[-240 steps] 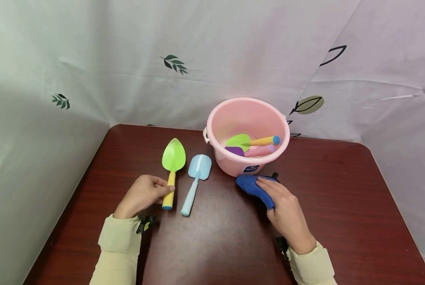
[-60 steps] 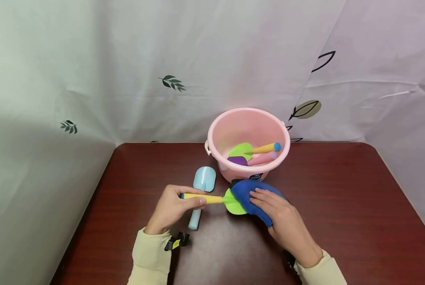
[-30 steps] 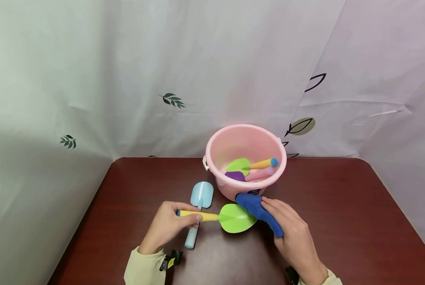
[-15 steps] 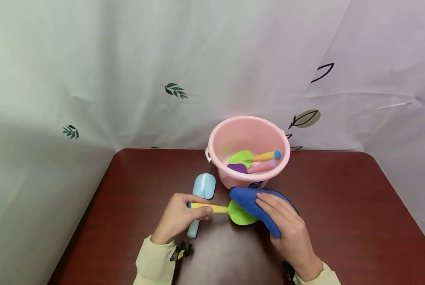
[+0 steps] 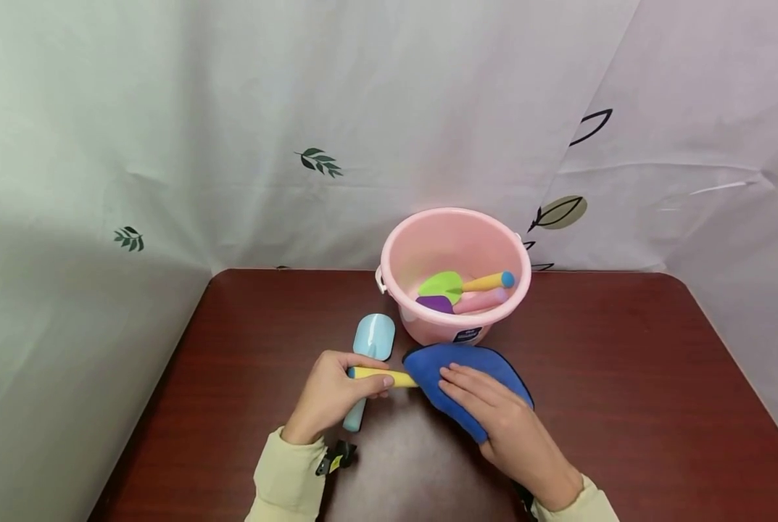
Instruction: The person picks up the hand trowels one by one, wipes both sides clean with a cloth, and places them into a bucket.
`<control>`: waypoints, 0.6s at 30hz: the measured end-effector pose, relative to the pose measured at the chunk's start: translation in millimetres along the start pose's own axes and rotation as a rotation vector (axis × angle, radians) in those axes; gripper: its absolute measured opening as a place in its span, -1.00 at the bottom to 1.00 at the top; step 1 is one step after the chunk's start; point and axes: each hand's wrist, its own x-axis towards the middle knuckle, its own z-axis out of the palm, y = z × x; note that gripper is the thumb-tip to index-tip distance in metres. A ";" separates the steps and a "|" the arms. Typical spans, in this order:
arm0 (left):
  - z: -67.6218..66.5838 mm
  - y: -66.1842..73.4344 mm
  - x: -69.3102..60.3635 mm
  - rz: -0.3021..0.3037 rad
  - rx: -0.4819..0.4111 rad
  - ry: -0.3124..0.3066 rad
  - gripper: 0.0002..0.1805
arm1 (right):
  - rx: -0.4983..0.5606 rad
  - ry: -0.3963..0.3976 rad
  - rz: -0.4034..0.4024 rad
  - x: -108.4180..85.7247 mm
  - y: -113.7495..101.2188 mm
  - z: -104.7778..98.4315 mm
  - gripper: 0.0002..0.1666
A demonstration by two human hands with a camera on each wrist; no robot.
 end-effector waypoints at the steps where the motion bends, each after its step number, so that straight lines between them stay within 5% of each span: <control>1: 0.1 -0.1 0.2 -0.001 0.001 -0.002 -0.76 | -0.004 -0.011 -0.003 0.1 -0.1 0.3 0.16; 18: 2.1 0.7 0.8 0.008 -0.043 -0.024 -0.75 | -0.070 -0.167 0.082 -0.8 -1.1 2.9 0.01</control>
